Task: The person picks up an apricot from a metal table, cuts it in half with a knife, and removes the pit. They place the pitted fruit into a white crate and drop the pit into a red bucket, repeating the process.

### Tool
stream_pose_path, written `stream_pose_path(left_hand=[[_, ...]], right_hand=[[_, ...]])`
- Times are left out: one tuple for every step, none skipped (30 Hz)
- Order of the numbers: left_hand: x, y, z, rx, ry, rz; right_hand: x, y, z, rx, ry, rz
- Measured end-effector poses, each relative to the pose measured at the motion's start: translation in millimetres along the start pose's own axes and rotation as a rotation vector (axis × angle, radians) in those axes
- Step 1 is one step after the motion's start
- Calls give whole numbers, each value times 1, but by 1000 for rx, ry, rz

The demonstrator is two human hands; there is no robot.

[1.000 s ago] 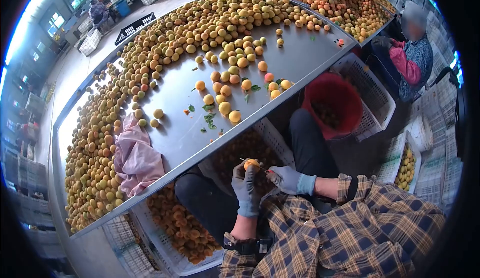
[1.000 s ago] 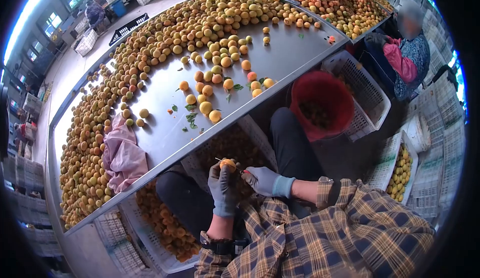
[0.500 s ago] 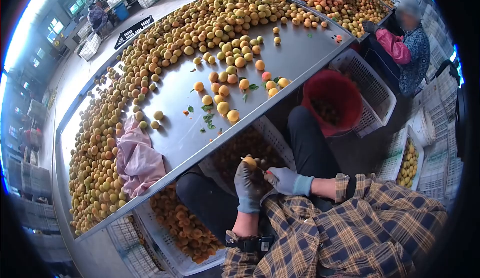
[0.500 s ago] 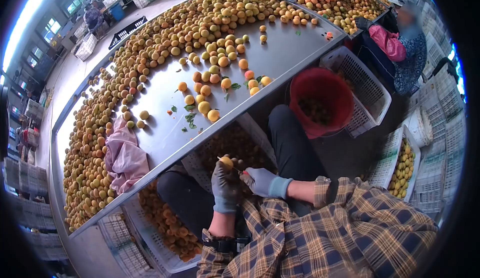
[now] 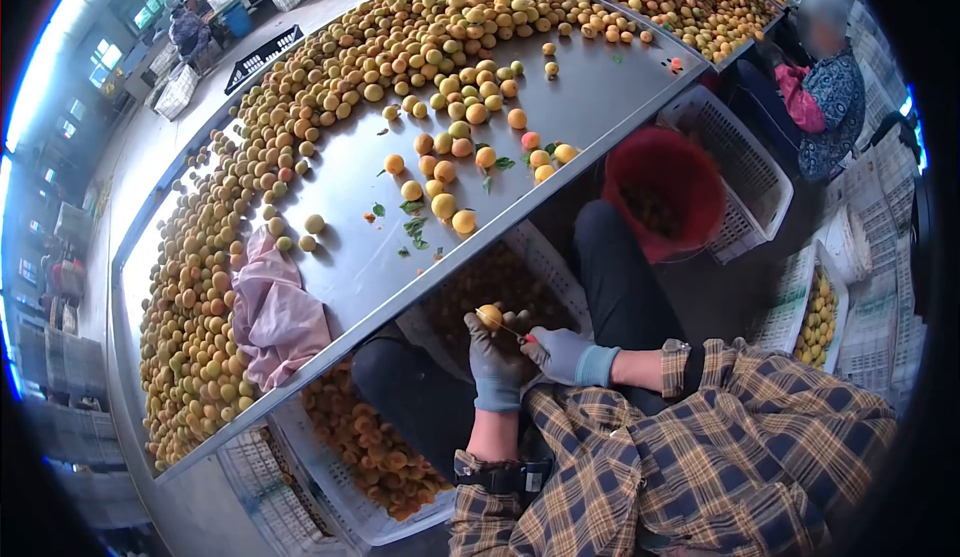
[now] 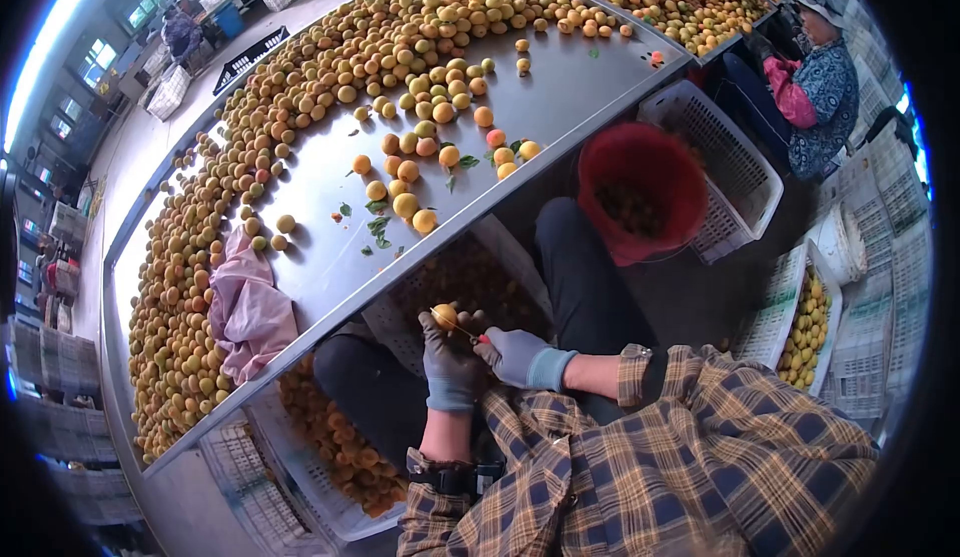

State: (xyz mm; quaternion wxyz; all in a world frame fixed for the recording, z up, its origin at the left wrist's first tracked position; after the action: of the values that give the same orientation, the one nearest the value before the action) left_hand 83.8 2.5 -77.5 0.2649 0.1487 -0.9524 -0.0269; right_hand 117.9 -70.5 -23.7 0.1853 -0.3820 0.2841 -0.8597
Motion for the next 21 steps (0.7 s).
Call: stream_pose_path(left_hand=[[-1, 1, -9, -132, -73, -29], [-2, -1, -17, -264, -147, -56], [-7, -1, -10, -291, -99, -69], [-8, -2, -6, -294, -99, -61], [-10, 3, -2, -308, -98, -95], [-10, 9, -6, -322, -98, -134], [-10, 10, -9, -325, -97, -133], [-9, 17, -14, -378, -109, -205], [-7, 23, -19, -433, -122, -272], [-5, 28, -23, -484, -135, -339], [-8, 27, -10, -393, -65, -304], [-9, 27, -6, -388, -66, -305], [-13, 16, 3, -299, -36, -189], [-13, 6, 12, -211, -4, -74], [-9, -5, 3, -236, -35, 17], [-15, -10, -1, -223, -112, 18], [-13, -10, 3, -218, -66, 29], [-11, -9, 3, -212, -20, 41], [-11, -11, 2, -216, -23, 45], [-12, -3, -5, -264, -74, -23], [-11, 5, -11, -309, -123, -94]], right_hand=[[-6, 0, 2, -40, 48, 70], [-11, 0, 6, -80, 99, 139], [-18, -1, 7, -83, 89, 132], [-21, -1, 10, -86, 92, 125], [-25, -2, 7, -57, 41, 116], [-29, -5, 4, -26, -11, 111], [-32, -7, 4, -84, -54, 89], [-30, -8, 4, -89, -55, 86], [-26, -6, 2, -174, -102, 54], [-22, -3, -1, -257, -147, 20], [-15, -7, 5, -141, 2, 154], [-9, -2, 0, -68, -2, 107], [-7, 1, 0, -51, 12, 93], [-6, 4, -1, -37, 24, 78], [-10, 4, -2, -38, 22, 80], [-16, 4, 1, -62, 43, 100], [-20, 5, 6, -87, 70, 116], [-22, 3, 11, -91, 78, 112], [-26, 2, 7, -131, 11, 100], [-28, 0, 3, -169, -60, 88], [-26, -2, 5, -170, -61, 89]])
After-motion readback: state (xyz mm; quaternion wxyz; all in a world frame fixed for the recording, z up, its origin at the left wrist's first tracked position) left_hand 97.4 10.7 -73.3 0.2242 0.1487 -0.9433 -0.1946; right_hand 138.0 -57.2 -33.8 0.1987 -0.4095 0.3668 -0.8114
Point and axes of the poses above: each hand's wrist, its own x-axis away from the middle knuckle, its own z-axis out of the back of the hand, y = z × x, the point moved 10 cm from there along -x, towards the middle knuckle, and after that the axes turned 8 degrees about -z, right-handed, at the moved point
